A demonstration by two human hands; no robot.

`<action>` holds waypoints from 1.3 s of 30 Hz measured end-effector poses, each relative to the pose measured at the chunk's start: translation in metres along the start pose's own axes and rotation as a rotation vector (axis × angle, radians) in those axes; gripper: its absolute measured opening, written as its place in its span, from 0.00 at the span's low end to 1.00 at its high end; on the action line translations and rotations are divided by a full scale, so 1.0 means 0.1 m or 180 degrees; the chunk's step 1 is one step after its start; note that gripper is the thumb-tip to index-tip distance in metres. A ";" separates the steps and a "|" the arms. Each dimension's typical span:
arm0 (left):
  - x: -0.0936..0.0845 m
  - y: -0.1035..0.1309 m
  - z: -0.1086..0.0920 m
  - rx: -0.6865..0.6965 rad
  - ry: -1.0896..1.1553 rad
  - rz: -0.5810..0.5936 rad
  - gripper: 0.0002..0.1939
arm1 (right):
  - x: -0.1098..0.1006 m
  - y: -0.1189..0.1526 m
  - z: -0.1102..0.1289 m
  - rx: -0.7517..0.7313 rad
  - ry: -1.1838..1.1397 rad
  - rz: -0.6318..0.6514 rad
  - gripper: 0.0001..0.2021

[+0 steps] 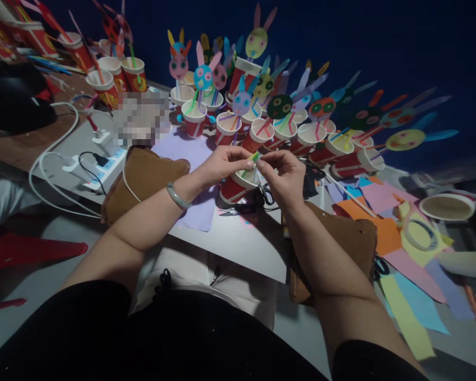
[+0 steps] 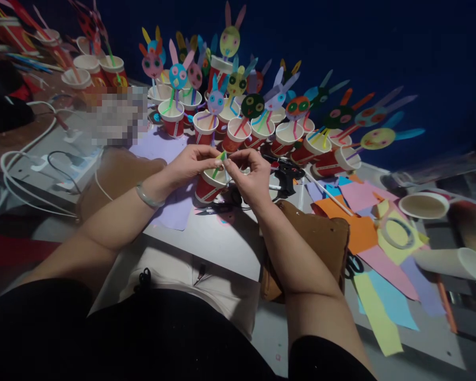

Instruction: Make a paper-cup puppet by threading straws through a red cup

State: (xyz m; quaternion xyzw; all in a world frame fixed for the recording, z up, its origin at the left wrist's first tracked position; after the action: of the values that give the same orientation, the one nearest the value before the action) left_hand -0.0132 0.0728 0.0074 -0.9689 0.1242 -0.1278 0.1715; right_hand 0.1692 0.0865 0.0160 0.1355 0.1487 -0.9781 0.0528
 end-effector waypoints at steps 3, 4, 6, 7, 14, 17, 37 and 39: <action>0.02 0.01 0.06 0.0070 -0.0049 0.0140 0.25 | 0.01 0.02 0.05 -0.0046 0.0075 0.0000 0.21; 0.02 0.01 0.08 0.0087 -0.0063 0.0159 0.25 | 0.02 0.02 0.05 -0.0050 0.0100 0.0007 0.21; 0.02 0.01 0.10 0.0099 -0.0064 0.0156 0.24 | 0.02 0.02 0.06 -0.0057 0.0167 0.0034 0.21; 0.01 0.01 0.11 0.0091 -0.0053 0.0146 0.24 | 0.02 0.01 0.06 -0.0063 0.0203 0.0052 0.21; -0.04 -0.01 0.10 0.0030 0.0031 -0.0015 0.21 | 0.03 0.01 0.05 -0.0084 0.0291 0.0155 0.19; -0.05 -0.02 0.09 0.0035 -0.0017 -0.0013 0.21 | 0.04 0.02 0.06 -0.0113 0.0305 0.0211 0.18; -0.04 -0.05 0.12 0.0490 -0.0297 -0.0094 0.22 | 0.09 0.05 0.02 0.0081 0.0143 0.0057 0.17; -0.05 -0.06 0.12 0.0637 -0.0403 -0.0059 0.20 | 0.09 0.04 -0.01 0.0152 0.0061 0.0082 0.16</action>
State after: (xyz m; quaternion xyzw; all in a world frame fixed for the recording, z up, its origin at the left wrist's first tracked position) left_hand -0.0130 0.0834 -0.0017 -0.9542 0.0908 -0.0798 0.2737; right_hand 0.1611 0.0822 0.0118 0.1480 0.1241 -0.9793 0.0607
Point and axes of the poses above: each hand's wrist, its own y-axis away from the middle knuckle, its own x-axis out of the palm, z = x × y, the point moved 2 cm from there along -y, towards the middle knuckle, and after that the axes turned 12 degrees about x, right-handed, at the moved point
